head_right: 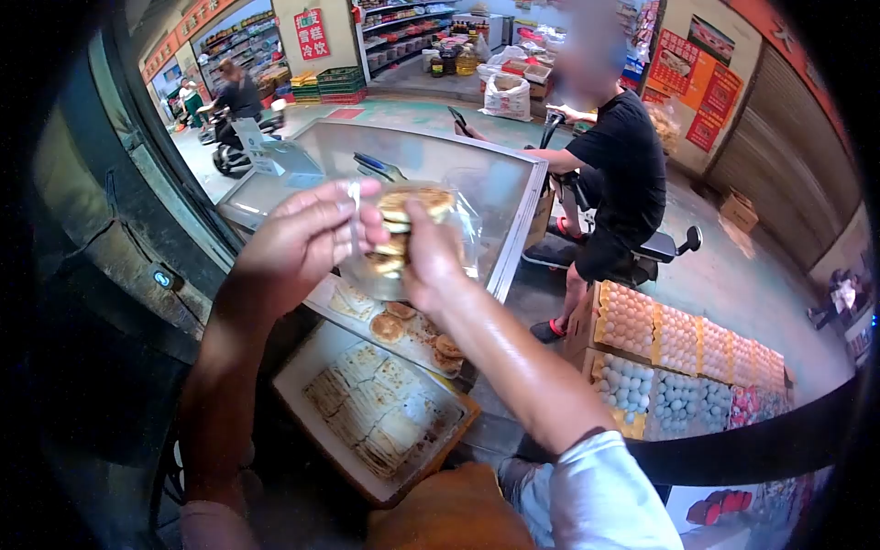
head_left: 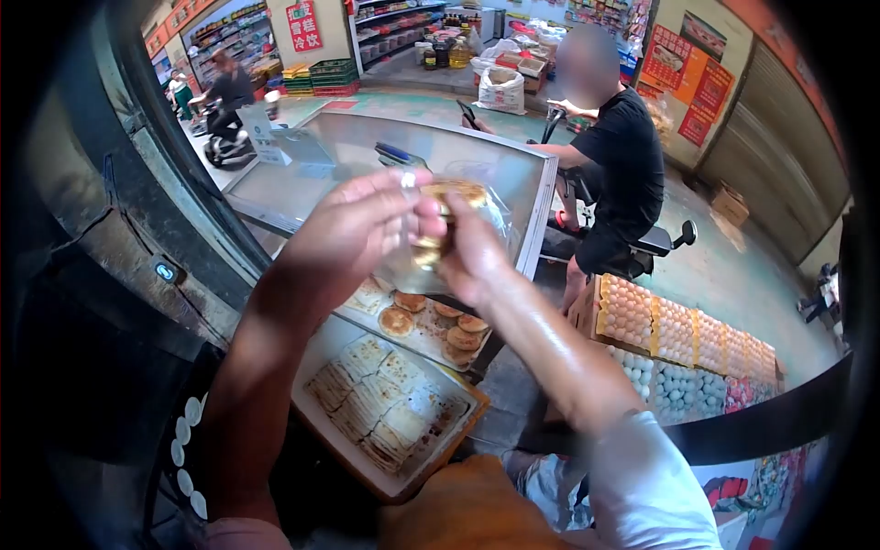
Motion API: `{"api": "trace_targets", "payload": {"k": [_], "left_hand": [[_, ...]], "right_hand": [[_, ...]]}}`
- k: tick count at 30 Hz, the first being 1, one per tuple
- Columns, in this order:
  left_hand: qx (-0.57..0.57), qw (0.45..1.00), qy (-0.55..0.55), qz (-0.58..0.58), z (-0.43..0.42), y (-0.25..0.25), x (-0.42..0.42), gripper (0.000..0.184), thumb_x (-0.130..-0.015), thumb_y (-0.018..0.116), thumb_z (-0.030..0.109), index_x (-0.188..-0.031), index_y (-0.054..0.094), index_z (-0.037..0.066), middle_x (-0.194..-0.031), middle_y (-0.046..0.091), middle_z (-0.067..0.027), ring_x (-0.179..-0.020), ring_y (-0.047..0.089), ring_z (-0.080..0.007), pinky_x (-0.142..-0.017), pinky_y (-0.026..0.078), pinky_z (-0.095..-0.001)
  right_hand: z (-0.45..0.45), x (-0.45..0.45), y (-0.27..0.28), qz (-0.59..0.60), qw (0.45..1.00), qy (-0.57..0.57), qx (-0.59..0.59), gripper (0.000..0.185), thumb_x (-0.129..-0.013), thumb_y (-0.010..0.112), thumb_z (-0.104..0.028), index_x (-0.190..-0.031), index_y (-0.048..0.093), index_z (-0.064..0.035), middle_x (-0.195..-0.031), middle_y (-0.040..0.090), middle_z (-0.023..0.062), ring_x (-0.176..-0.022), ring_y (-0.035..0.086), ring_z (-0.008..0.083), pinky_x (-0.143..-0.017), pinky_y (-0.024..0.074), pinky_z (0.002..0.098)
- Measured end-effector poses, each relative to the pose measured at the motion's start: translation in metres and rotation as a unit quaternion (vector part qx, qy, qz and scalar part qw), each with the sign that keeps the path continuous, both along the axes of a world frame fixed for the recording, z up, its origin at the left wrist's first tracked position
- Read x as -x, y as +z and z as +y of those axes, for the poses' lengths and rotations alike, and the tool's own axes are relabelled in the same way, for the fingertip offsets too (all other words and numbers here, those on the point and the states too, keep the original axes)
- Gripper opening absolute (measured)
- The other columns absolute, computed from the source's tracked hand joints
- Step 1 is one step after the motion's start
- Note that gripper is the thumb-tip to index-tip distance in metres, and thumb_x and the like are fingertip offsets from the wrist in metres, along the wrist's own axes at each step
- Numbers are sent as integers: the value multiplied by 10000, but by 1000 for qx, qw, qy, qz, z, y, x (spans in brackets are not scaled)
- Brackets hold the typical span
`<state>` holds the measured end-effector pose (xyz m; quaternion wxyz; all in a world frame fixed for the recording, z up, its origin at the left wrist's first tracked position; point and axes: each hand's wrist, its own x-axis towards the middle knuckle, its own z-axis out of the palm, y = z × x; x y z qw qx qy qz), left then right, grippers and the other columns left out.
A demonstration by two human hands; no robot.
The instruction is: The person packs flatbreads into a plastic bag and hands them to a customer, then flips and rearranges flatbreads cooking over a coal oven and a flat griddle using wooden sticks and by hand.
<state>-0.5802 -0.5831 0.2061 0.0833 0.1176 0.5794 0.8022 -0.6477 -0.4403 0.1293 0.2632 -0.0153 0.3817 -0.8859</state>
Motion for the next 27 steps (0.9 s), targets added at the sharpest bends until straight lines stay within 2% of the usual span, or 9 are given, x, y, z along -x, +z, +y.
{"api": "trace_targets", "payload": {"k": [3, 6, 11, 15, 16, 18, 19, 23, 27], "left_hand": [[-88, 994, 64, 20, -14, -7, 18, 339, -980, 478, 87, -1285, 476, -60, -990, 614, -102, -950, 639, -221, -887, 522, -357], [-114, 990, 81, 22, -32, -13, 21, 349, -976, 471, 68, -1305, 462, -46, -1040, 597, -104, -996, 628, -239, -902, 520, -379], [44, 991, 105, 63, -32, -25, 16, 533, -980, 453, 55, -1480, 269, 65, -1087, 586, -118, -1030, 622, -237, -932, 485, -349], [205, 964, 117, 124, -31, -34, 15, 577, -997, 429, 80, -1521, 189, 105, -828, 619, -69, -811, 659, -189, -828, 479, -294], [163, 971, 129, 121, -29, -36, 17, 451, -998, 434, 97, -1438, 345, 55, -717, 575, -33, -671, 620, -157, -771, 482, -288], [151, 976, 120, 103, -36, -28, 21, 355, -996, 441, 105, -1342, 424, 26, -703, 555, -26, -636, 595, -149, -752, 486, -293], [137, 980, 113, 86, -39, -22, 23, 281, -995, 447, 112, -1246, 503, -2, -689, 536, -20, -601, 569, -141, -733, 489, -298], [103, 975, 181, 78, -46, 7, 59, 188, -991, 481, 135, -1063, 548, -24, -676, 521, -5, -568, 535, -127, -724, 512, -326], [1, 974, 223, 31, -48, 16, 87, 149, -976, 529, 132, -1006, 566, -9, -708, 547, -21, -611, 562, -142, -714, 519, -305]], "right_hand": [[-10, -8, -2, 7, 999, -13, -38, 294, -972, 541, -350, -1072, 583, -77, -946, 599, 41, -873, 574, 167, -787, 497, 366], [22, -21, 7, 216, 934, 55, -280, 327, -946, 577, -296, -1061, 629, 6, -948, 607, 56, -881, 532, 105, -750, 442, 265], [87, -13, -4, 649, 483, 35, -586, 559, -883, 611, -476, -1224, 576, -35, -1117, 611, 221, -1062, 573, 363, -918, 434, 446], [123, -5, -7, 693, 274, 51, -664, 537, -820, 655, -449, -1180, 579, -60, -963, 624, 109, -970, 597, 298, -916, 409, 427], [133, 1, -8, 692, 276, 50, -665, 537, -820, 655, -449, -1180, 579, -60, -963, 624, 109, -970, 597, 298, -916, 409, 427], [146, 9, -6, 769, 113, -3, -629, 362, -767, 677, -307, -1023, 613, -59, -870, 573, 76, -851, 568, 248, -855, 418, 378], [153, 9, 0, 771, 177, -64, -608, 155, -752, 626, -109, -897, 595, -65, -822, 571, 68, -783, 574, 242, -820, 423, 373], [127, 26, 52, 631, 532, -161, -541, 54, -874, 574, -24, -925, 568, -38, -689, 517, 45, -593, 550, 97, -552, 439, 308], [119, 64, 83, 547, 688, -165, -447, 105, -872, 611, -97, -926, 575, -14, -714, 526, 10, -665, 473, 73, -596, 426, 262]]}}
